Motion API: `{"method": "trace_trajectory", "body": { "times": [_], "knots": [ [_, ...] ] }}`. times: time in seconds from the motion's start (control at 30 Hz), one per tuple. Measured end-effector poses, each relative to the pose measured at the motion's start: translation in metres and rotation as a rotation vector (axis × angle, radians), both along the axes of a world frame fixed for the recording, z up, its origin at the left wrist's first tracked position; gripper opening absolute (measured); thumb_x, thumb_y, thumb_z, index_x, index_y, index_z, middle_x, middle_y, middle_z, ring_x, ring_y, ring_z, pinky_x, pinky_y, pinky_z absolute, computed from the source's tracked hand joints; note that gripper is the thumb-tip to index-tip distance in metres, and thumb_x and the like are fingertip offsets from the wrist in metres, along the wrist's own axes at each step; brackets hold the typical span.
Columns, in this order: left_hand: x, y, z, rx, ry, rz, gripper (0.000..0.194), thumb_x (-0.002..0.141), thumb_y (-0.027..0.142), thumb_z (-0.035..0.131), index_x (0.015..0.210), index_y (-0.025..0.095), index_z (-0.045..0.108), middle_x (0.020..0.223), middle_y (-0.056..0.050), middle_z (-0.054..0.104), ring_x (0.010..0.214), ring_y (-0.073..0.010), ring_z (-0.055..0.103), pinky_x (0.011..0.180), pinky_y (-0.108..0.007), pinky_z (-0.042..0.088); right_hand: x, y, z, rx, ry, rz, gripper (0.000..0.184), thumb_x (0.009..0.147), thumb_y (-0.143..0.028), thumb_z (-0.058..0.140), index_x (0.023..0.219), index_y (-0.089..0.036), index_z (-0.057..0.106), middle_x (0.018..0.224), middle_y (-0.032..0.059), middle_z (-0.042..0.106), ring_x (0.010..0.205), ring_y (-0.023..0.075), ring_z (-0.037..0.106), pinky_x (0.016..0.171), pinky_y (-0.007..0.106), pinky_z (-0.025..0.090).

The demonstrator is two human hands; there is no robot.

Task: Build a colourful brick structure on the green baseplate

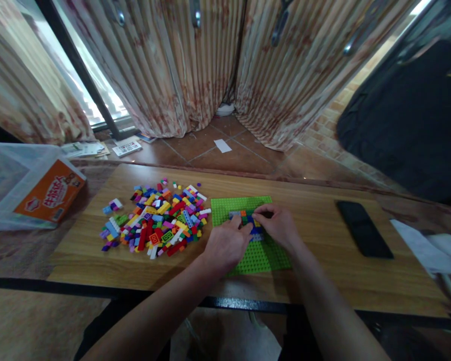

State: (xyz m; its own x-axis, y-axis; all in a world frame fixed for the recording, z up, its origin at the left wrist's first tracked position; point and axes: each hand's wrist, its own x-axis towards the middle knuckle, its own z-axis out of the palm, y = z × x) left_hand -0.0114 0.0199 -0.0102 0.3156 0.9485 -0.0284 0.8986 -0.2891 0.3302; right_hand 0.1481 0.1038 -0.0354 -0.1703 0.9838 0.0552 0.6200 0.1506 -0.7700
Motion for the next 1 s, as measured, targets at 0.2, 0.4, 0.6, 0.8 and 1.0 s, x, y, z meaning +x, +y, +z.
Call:
{"method": "trace_trajectory", "body": {
  "times": [0.2,0.4,0.6,0.8,1.0],
  "knots": [
    [0.003,0.001,0.001,-0.002,0.06,-0.001,0.035,0.1,0.033,0.035,0.124,0.021,0.058,0.111,-0.011,0.058,0.088,-0.0227,0.065,0.068,-0.034,0.054,-0.002,-0.002,0.001,0.001,-0.017,-0.013,0.007,0.07,-0.025,0.066,0.069,-0.021,0.071,0.071,0.0015,0.072,0.068,0.0169,0.065,0.067,0.03,0.051],
    [0.007,0.002,0.003,-0.015,0.083,0.021,0.035,0.099,0.028,0.033,0.119,0.019,0.06,0.106,-0.011,0.058,0.084,-0.0233,0.065,0.065,-0.033,0.052,-0.004,-0.001,0.002,-0.008,-0.031,-0.023,0.007,0.07,-0.023,0.065,0.068,-0.021,0.072,0.07,0.0018,0.072,0.067,0.0176,0.065,0.065,0.03,0.05],
    [0.008,0.002,0.0,-0.008,0.03,0.049,0.04,0.1,0.031,0.028,0.113,0.019,0.064,0.104,-0.012,0.06,0.083,-0.0237,0.065,0.063,-0.033,0.051,-0.005,-0.001,0.001,-0.001,-0.021,-0.019,0.008,0.07,-0.023,0.064,0.066,-0.022,0.071,0.07,0.0021,0.072,0.069,0.0183,0.065,0.067,0.032,0.05],
    [0.006,0.0,-0.007,0.011,-0.032,0.058,0.038,0.1,0.033,0.033,0.117,0.02,0.065,0.103,-0.011,0.063,0.082,-0.0213,0.065,0.066,-0.031,0.051,-0.001,-0.001,0.002,0.002,0.009,0.017,0.007,0.07,-0.024,0.065,0.067,-0.022,0.072,0.071,0.0016,0.072,0.07,0.0177,0.066,0.068,0.031,0.05],
    [-0.009,0.006,-0.012,0.069,-0.542,0.202,0.035,0.096,0.033,0.046,0.123,0.019,0.063,0.11,-0.009,0.067,0.096,-0.0206,0.064,0.085,-0.033,0.049,0.013,0.001,-0.002,-0.025,0.315,-0.053,0.023,0.075,-0.041,0.065,0.077,-0.019,0.073,0.078,0.0039,0.074,0.075,0.0195,0.067,0.074,0.034,0.052]
  ]
}}
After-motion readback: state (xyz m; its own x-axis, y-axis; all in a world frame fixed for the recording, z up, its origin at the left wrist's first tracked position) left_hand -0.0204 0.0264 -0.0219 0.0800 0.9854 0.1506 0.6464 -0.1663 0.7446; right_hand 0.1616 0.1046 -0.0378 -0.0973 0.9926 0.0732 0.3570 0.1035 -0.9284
